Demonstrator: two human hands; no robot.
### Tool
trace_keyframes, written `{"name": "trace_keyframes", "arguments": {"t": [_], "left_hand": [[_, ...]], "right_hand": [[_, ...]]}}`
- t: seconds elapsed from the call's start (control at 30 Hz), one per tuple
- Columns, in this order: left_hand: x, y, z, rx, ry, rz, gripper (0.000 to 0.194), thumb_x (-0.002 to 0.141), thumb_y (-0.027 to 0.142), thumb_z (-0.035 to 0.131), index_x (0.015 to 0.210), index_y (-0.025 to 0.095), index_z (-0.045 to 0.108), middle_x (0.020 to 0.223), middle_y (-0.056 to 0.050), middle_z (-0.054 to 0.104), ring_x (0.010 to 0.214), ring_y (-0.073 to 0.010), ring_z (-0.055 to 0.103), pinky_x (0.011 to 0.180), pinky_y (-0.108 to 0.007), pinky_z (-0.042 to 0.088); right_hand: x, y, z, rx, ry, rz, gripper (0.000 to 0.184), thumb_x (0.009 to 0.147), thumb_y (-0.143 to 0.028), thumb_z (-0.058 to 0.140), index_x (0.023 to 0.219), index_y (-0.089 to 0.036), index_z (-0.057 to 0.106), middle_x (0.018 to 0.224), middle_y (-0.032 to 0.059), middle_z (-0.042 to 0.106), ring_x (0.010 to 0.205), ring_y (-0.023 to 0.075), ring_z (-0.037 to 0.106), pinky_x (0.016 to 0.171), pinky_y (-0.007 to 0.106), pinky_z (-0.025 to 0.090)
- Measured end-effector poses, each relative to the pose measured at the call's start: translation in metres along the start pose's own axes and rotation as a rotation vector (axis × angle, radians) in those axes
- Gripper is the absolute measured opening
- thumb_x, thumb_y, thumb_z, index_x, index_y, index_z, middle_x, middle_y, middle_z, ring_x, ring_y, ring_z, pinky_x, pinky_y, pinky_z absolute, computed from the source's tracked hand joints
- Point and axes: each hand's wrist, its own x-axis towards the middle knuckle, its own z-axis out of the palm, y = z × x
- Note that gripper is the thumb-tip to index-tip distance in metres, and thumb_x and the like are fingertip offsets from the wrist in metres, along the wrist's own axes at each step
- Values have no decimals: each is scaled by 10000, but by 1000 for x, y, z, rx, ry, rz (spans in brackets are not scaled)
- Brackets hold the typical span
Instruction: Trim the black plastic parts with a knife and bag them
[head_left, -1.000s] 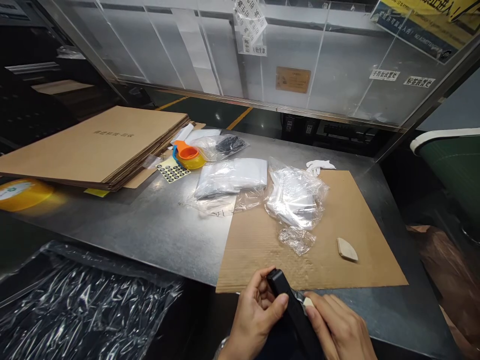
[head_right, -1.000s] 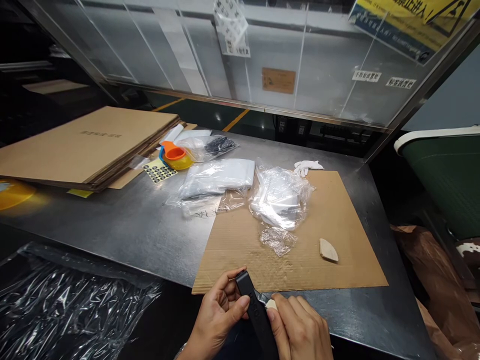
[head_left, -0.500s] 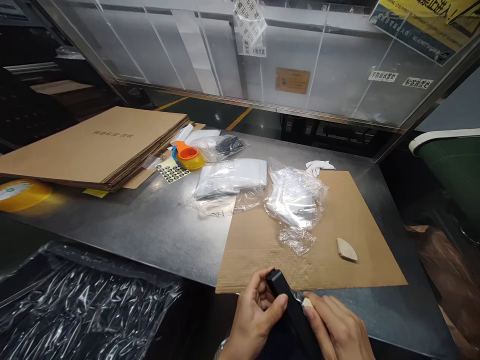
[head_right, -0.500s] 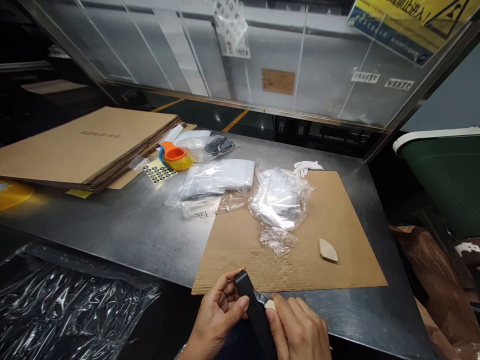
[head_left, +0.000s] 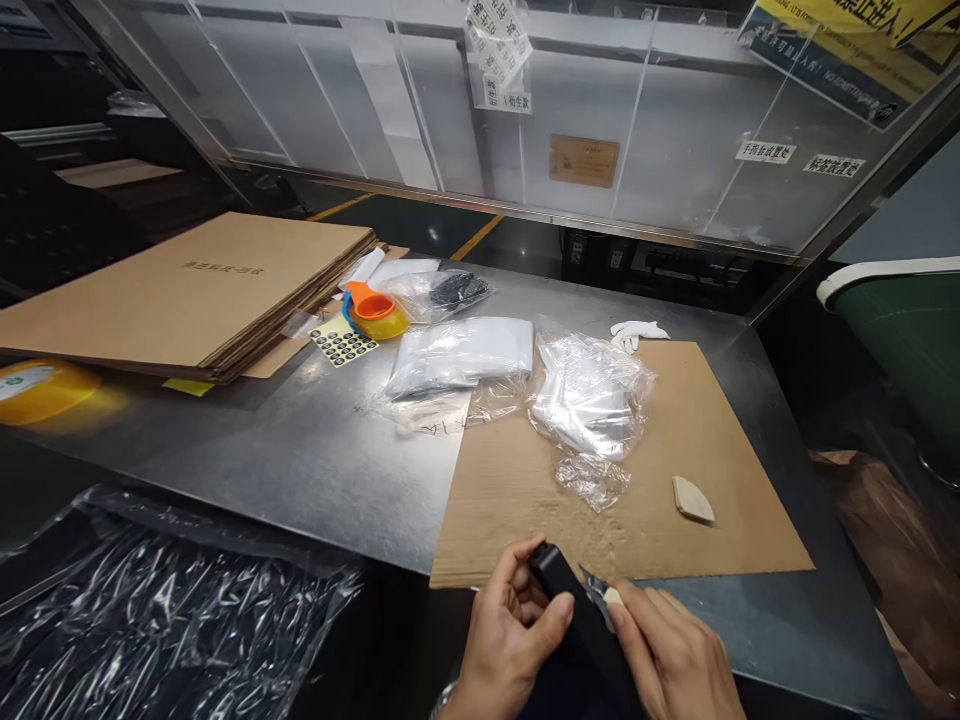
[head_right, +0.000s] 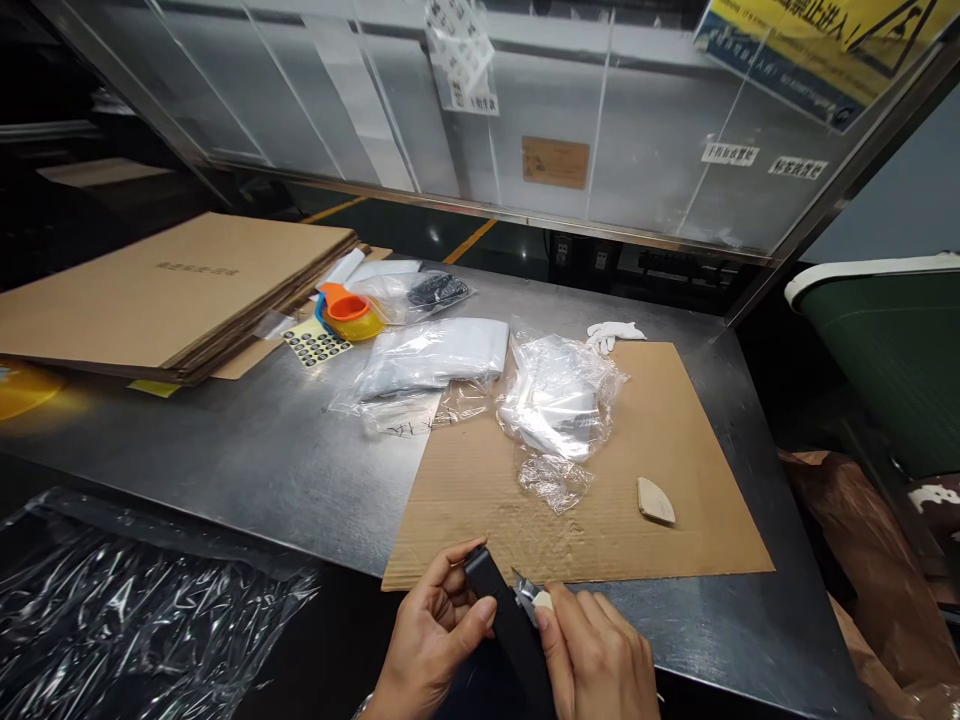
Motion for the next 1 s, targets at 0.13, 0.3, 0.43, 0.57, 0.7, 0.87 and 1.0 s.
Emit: {"name": "trace_keyframes", "arguments": {"t": [0.13, 0.3, 0.43, 0.57, 0.7, 0.87, 1.0], "left_hand": [[0, 1, 1, -27, -8, -17, 506, 717, 355, 687, 1112, 174, 427, 965, -91, 623, 768, -153, 573, 609, -234, 470], [0, 2, 5, -103, 26, -32, 491, 693, 370, 704, 1068, 170, 457, 886, -60, 625, 724, -134, 559, 569, -212, 461], [0, 4, 4, -82, -11, -53, 519, 675, 401, 711, 1059, 171, 448, 857, -45, 597, 718, -132, 543, 568, -217, 459], [-1, 5, 2, -50, -30, -67, 516, 693, 402, 697, 1077, 176, 435, 889, -52, 586, 725, -128, 535, 578, -217, 455], [-3, 5, 2, -43, -42, -58, 491, 712, 369, 687, 1094, 184, 440, 903, -56, 589, 752, -137, 544, 594, -219, 459], [-4, 6, 3, -52, -32, -55, 479, 701, 356, 699, 1083, 182, 470, 898, -63, 605, 736, -141, 558, 578, -215, 464], [-5, 7, 7, -73, 8, -45, 480, 674, 357, 718, 1061, 176, 500, 848, -51, 613, 684, -128, 553, 562, -210, 460]], "right_hand": [[7, 0, -3, 90, 3, 51, 362, 948, -350, 296, 822, -236, 616, 664, 24, 642, 602, 149, 625, 540, 200, 465], [11, -4, -14, 157, -27, 20, 367, 946, -354, 298, 854, -228, 630, 684, 35, 654, 612, 153, 628, 573, 205, 487], [10, -9, -15, 140, -18, -35, 342, 945, -328, 310, 952, -219, 634, 690, 43, 658, 613, 158, 628, 580, 212, 492], [10, -10, -12, 97, 22, -86, 314, 937, -295, 343, 981, -186, 634, 678, 46, 646, 595, 158, 621, 564, 226, 495], [11, -10, -10, 68, 39, -111, 311, 939, -284, 343, 978, -173, 631, 669, 45, 641, 579, 157, 615, 541, 232, 491], [10, -9, -9, 33, 60, -120, 312, 942, -283, 341, 982, -166, 628, 650, 39, 635, 562, 157, 609, 519, 233, 484], [9, -11, -9, 19, 71, -120, 312, 943, -289, 342, 986, -166, 625, 646, 37, 636, 562, 156, 609, 521, 229, 477]]}}
